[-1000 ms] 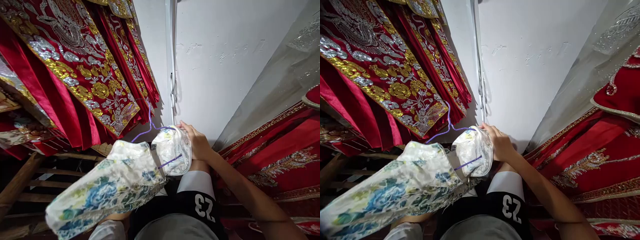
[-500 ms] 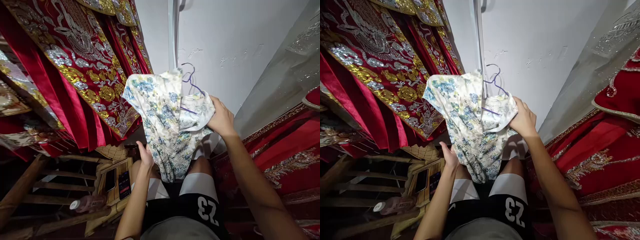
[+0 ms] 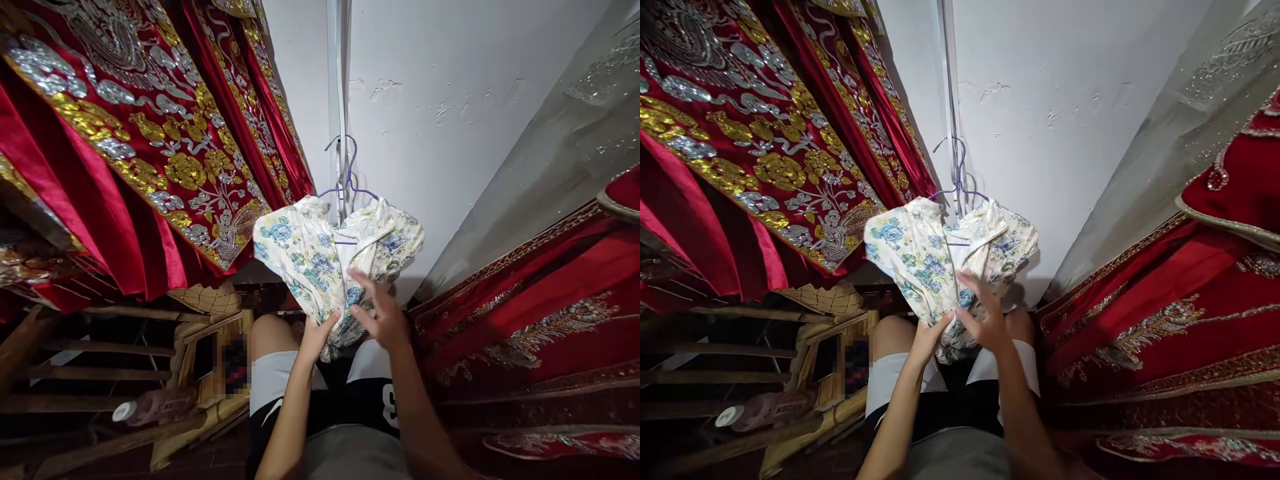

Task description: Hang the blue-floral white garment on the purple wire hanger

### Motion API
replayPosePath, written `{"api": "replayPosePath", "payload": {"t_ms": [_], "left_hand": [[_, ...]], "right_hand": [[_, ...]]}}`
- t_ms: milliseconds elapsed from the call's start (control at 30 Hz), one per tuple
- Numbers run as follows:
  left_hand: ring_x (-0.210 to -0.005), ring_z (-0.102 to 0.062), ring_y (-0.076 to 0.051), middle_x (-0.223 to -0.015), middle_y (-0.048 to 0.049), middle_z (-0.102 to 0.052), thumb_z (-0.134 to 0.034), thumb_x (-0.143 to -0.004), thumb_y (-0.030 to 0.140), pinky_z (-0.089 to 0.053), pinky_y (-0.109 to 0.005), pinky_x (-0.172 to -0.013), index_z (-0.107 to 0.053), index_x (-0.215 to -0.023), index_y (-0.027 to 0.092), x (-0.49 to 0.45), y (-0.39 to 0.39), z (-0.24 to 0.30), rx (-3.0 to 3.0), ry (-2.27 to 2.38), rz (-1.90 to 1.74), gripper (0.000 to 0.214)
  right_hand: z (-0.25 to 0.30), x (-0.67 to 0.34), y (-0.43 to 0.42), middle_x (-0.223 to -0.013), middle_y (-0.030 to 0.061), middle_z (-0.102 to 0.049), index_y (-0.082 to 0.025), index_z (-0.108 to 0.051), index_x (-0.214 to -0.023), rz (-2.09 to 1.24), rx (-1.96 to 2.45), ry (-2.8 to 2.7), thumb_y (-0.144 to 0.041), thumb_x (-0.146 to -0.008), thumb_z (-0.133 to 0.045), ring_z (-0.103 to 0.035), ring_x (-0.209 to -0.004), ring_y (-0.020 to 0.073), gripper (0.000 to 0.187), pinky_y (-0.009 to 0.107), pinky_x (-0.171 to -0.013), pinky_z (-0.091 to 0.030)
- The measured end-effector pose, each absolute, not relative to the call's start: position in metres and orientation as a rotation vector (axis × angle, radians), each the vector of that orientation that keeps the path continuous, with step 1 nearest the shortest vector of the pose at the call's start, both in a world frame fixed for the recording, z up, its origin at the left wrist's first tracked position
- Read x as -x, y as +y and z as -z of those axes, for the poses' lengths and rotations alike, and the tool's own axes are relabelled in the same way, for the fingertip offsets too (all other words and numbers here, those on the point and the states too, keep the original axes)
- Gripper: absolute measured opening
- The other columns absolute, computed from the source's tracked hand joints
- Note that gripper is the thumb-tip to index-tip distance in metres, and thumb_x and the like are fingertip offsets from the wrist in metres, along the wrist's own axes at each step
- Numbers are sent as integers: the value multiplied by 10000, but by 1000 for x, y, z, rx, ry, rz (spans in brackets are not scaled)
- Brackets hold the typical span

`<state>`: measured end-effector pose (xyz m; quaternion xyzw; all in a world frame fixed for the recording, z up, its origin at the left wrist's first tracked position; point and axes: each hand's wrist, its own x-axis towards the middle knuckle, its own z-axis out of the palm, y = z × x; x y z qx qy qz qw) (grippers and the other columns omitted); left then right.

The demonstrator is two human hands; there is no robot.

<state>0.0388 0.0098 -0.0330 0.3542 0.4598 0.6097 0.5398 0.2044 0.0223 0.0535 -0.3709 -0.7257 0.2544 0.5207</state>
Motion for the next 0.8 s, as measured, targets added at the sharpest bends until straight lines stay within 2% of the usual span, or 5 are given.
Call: {"api": "replayPosePath", "payload": {"t_ms": [100, 233, 433, 633, 800], "left_hand": [[-1342, -606, -320, -1392, -154, -674, -892, -675, 411, -375, -472, -1223, -685, -1241, 169, -49, 6, 31, -884, 1085, -1445, 649], [-1325, -620, -313, -1338, -147, -704, -892, -682, 393, -390, -467, -1217, -702, -1201, 171, -54, 0, 27, -916, 1084, -1454, 596], [-1307, -625, -314, -1309, -138, -712, -890, -686, 394, -390, -467, -1211, -705, -1181, 172, -52, -1, 26, -941, 1082, -1423, 573], [-1206, -646, -315, -1187, -135, -717, -821, -742, 488, -459, -452, -1110, -663, -1159, 150, -51, 0, 31, -824, 1260, -1586, 559], [-1289, -531, -246, -1370, -117, -542, -718, -867, 368, -404, -382, -1124, -519, -1348, 233, -66, -10, 33, -1019, 1576, -2112, 537]], "right_hand": [[-19, -184, 7, -1041, 128, -740, -215, -679, -1068, -773, 1049, -1369, -411, -908, -624, -713, -994, 271, 260, 390, -863, -590], [-12, -183, 15, -668, 3, -548, -240, -555, -792, -918, 1140, -1336, -524, -835, -707, -535, -618, 180, 325, 304, -575, -463], [-28, -203, 12, -600, -32, -374, -234, -403, -647, -1060, 1129, -1576, -539, -962, -556, -378, -568, 143, 465, 287, -548, -325], [-31, -207, 4, -599, 18, -558, -212, -552, -596, -1069, 1190, -1523, -482, -945, -569, -497, -591, 165, 441, 288, -571, -377], [-26, -195, 7, -605, 48, -672, -204, -683, -665, -1141, 1175, -1283, -497, -869, -643, -523, -542, 173, 359, 300, -538, -408]]}}
